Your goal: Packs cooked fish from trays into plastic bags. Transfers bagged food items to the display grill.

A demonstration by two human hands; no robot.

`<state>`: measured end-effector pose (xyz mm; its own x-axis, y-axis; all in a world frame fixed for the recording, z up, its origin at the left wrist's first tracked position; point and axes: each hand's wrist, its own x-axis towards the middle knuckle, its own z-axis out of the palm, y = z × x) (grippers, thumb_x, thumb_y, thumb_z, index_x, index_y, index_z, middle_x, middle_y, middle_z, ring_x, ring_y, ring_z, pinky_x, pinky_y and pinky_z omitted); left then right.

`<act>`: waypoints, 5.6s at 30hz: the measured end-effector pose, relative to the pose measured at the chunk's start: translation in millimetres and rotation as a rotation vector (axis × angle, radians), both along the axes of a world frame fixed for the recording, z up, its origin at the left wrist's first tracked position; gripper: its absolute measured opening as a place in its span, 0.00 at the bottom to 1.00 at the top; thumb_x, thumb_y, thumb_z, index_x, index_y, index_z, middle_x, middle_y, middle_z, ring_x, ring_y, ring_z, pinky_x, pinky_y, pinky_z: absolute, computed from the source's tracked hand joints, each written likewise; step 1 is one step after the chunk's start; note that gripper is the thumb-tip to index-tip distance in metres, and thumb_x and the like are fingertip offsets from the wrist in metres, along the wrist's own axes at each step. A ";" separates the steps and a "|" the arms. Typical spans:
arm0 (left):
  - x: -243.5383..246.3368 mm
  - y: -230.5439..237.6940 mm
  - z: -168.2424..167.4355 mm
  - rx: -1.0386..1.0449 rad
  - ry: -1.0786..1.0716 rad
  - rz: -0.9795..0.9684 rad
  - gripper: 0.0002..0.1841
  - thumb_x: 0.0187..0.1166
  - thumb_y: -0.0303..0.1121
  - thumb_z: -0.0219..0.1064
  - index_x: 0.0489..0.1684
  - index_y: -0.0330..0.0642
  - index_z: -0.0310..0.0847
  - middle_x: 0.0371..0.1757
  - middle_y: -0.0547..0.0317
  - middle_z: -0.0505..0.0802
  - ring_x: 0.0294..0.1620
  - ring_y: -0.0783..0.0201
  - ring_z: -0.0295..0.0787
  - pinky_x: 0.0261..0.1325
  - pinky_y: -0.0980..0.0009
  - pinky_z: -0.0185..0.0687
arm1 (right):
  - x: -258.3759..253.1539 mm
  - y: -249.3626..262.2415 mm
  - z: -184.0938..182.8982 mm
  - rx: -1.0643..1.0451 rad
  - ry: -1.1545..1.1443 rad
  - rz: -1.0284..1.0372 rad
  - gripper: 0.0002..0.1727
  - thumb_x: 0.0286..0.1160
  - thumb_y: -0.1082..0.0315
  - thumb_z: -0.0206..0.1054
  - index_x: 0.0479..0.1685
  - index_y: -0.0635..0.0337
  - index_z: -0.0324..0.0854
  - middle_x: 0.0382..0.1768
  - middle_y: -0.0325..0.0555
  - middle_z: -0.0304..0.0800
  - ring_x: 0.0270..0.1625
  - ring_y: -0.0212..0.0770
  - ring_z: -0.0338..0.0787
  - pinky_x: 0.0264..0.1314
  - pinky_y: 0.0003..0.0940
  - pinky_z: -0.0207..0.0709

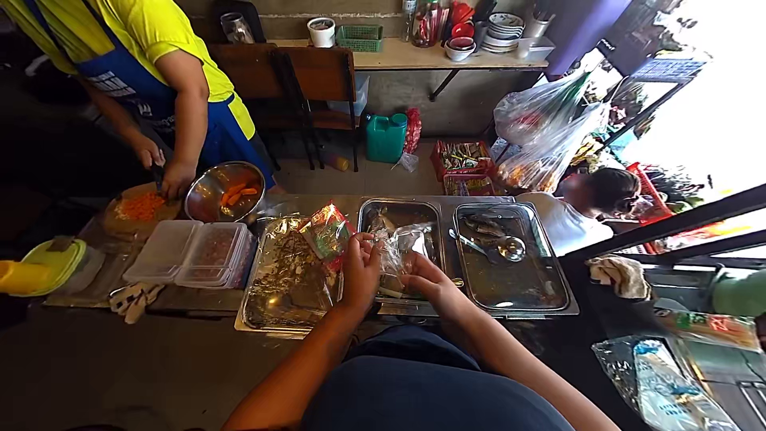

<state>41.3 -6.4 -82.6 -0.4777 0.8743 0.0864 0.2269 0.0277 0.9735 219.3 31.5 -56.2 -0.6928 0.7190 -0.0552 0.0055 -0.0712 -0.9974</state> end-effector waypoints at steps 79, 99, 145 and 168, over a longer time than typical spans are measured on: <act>-99.9 -34.1 -10.1 0.071 0.603 0.093 0.16 0.83 0.25 0.63 0.65 0.38 0.88 0.64 0.49 0.89 0.64 0.62 0.87 0.69 0.65 0.83 | 40.2 87.1 -75.3 0.939 -1.218 -0.087 0.17 0.81 0.75 0.57 0.56 0.55 0.91 0.55 0.55 0.90 0.64 0.60 0.86 0.69 0.61 0.74; -82.4 -21.3 -5.3 0.092 0.602 -0.004 0.16 0.82 0.26 0.65 0.65 0.38 0.88 0.66 0.49 0.89 0.67 0.61 0.86 0.71 0.64 0.81 | 64.8 92.2 -91.3 0.651 -1.112 0.003 0.18 0.89 0.62 0.55 0.56 0.54 0.91 0.55 0.52 0.91 0.66 0.56 0.86 0.75 0.61 0.68; -60.1 74.9 -9.8 -0.024 0.739 -0.456 0.18 0.84 0.23 0.62 0.70 0.33 0.83 0.77 0.47 0.84 0.77 0.50 0.81 0.82 0.54 0.72 | 151.7 102.7 -3.9 0.388 -0.730 0.015 0.16 0.90 0.65 0.57 0.54 0.63 0.90 0.57 0.53 0.90 0.63 0.40 0.85 0.72 0.40 0.74; -29.2 72.9 -14.2 -0.082 0.897 -0.762 0.22 0.83 0.20 0.58 0.76 0.38 0.80 0.88 0.56 0.72 0.84 0.52 0.72 0.85 0.57 0.67 | 136.1 102.8 -26.0 0.435 -0.841 -0.032 0.18 0.92 0.62 0.55 0.56 0.60 0.91 0.59 0.54 0.92 0.67 0.50 0.87 0.77 0.53 0.71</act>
<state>12.1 66.5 -96.8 0.3730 0.9261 0.0560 0.8140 -0.3556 0.4593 355.4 134.3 -82.2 -0.5273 0.8121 -0.2498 0.7390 0.2933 -0.6066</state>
